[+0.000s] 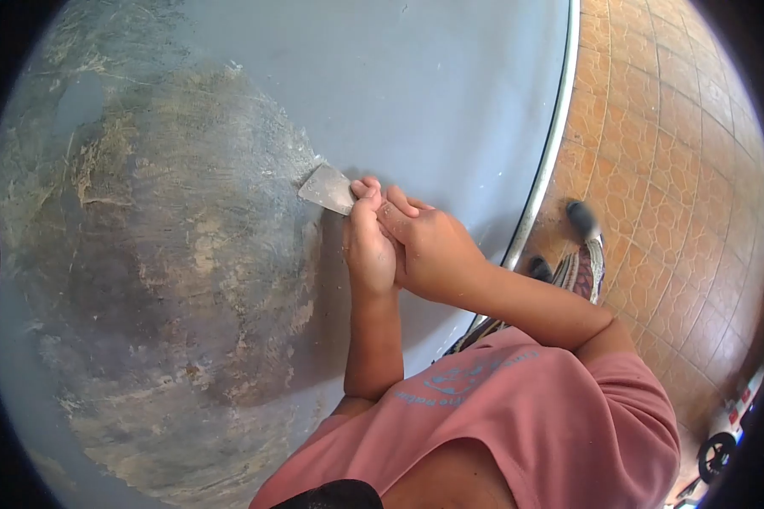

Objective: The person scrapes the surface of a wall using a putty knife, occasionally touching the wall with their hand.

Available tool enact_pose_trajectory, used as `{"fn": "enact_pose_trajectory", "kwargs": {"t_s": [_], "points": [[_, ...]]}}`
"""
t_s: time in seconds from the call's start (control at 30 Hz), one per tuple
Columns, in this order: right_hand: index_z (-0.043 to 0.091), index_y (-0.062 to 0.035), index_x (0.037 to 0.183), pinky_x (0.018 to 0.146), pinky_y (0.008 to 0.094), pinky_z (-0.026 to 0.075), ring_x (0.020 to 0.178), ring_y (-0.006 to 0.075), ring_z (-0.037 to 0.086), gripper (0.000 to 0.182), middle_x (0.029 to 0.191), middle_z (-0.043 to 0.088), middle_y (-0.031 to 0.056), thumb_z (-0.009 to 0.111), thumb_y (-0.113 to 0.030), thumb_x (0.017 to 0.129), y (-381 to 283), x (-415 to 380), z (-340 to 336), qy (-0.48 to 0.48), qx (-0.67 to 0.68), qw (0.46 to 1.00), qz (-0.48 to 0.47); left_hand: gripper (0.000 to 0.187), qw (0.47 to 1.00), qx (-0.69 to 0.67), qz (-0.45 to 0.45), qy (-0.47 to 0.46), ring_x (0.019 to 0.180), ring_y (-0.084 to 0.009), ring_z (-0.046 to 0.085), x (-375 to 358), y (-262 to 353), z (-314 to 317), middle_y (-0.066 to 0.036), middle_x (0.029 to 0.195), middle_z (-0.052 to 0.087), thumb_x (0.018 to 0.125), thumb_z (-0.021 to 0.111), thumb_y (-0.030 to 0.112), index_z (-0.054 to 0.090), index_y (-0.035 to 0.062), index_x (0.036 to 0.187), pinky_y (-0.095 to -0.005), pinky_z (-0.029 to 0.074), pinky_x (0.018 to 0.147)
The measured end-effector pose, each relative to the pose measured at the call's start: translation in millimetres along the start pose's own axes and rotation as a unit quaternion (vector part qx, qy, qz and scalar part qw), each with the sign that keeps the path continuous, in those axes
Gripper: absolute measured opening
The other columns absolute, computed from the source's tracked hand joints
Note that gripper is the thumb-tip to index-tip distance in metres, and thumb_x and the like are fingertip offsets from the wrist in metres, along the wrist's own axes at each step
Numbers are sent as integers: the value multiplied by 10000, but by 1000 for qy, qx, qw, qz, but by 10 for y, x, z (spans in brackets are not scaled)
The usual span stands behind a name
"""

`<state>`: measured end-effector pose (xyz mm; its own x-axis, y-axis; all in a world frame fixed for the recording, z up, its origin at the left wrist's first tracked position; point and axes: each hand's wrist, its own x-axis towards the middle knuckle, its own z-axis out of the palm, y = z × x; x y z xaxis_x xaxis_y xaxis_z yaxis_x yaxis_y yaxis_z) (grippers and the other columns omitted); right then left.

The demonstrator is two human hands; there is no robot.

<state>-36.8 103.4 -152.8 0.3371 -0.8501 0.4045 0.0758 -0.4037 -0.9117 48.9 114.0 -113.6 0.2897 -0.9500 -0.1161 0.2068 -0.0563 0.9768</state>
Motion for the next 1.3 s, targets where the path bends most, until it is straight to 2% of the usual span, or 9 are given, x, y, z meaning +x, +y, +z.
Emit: {"fn": "enact_pose_trajectory", "kwargs": {"t_s": [0.13, 0.17, 0.27, 0.5, 0.63, 0.9, 1.0, 1.17, 1.3], "points": [[517, -47, 1220, 703, 408, 514, 874, 387, 607, 461, 1008, 599, 198, 617, -75, 771, 62, -3, 42, -9, 46, 999, 13, 149, 998, 58, -22, -3, 723, -228, 583, 29, 0, -43, -111, 687, 539, 939, 385, 194, 411, 54, 982, -360, 473, 771], [485, -26, 1278, 776, 377, 514, 977, 381, 598, 505, 1156, 560, 205, 606, -54, 789, 72, -8, 13, -35, 46, 998, 23, 152, 998, 58, -25, 4, 723, -230, 583, 14, 10, -23, -111, 685, 539, 941, 382, 197, 411, 52, 979, -362, 474, 771], [559, -48, 1145, 643, 438, 516, 798, 385, 626, 409, 874, 641, 190, 630, -89, 745, 97, -96, 115, 14, 30, 999, -20, 186, 996, 83, -10, 16, 716, -213, 577, -82, 12, -46, -107, 679, 541, 951, 368, 216, 415, 36, 960, -345, 469, 762], [598, -37, 1122, 650, 440, 528, 716, 400, 628, 362, 867, 642, 200, 580, -55, 761, 119, 197, 45, 56, 56, 997, -24, 249, 983, 182, -12, -11, 744, -168, 567, 271, 244, 148, -106, 701, 562, 954, 387, 261, 462, 31, 898, -315, 456, 729], [587, -50, 1116, 627, 457, 515, 692, 410, 614, 357, 854, 636, 206, 583, -66, 759, 42, 104, 61, 57, 23, 997, -52, 210, 1000, 25, 13, 7, 758, -170, 568, -11, 41, 30, -80, 704, 568, 954, 413, 264, 443, 59, 985, -313, 449, 732], [568, -70, 1169, 607, 441, 513, 677, 391, 612, 421, 844, 618, 225, 589, -86, 748, 13, 223, -65, 24, 28, 999, -40, 225, 994, 106, 21, 36, 680, -164, 561, 94, 217, 196, -78, 685, 561, 964, 424, 279, 468, 63, 921, -306, 466, 712], [547, -67, 1212, 605, 433, 516, 680, 386, 616, 465, 827, 621, 220, 589, -85, 750, 14, 161, 9, 33, -9, 998, -61, 211, 999, -3, 33, 4, 664, -179, 557, 55, -7, -42, -79, 680, 547, 964, 419, 266, 454, 58, 952, -317, 472, 705], [509, -111, 1291, 626, 436, 521, 754, 398, 617, 537, 906, 641, 192, 571, -76, 759, 49, 520, -60, 17, 14, 998, -56, 174, 991, 128, 36, -23, 728, -184, 561, 373, 518, 249, -81, 691, 546, 964, 401, 249, 429, 81, 927, -304, 436, 755], [550, -96, 1209, 641, 448, 514, 796, 399, 609, 465, 918, 646, 186, 570, -99, 745, -137, 255, -192, 12, -48, 997, -58, 217, 996, -58, 48, -49, 706, -158, 545, 193, 191, 181, -76, 725, 553, 965, 432, 305, 445, 88, 963, -292, 441, 743]]}}
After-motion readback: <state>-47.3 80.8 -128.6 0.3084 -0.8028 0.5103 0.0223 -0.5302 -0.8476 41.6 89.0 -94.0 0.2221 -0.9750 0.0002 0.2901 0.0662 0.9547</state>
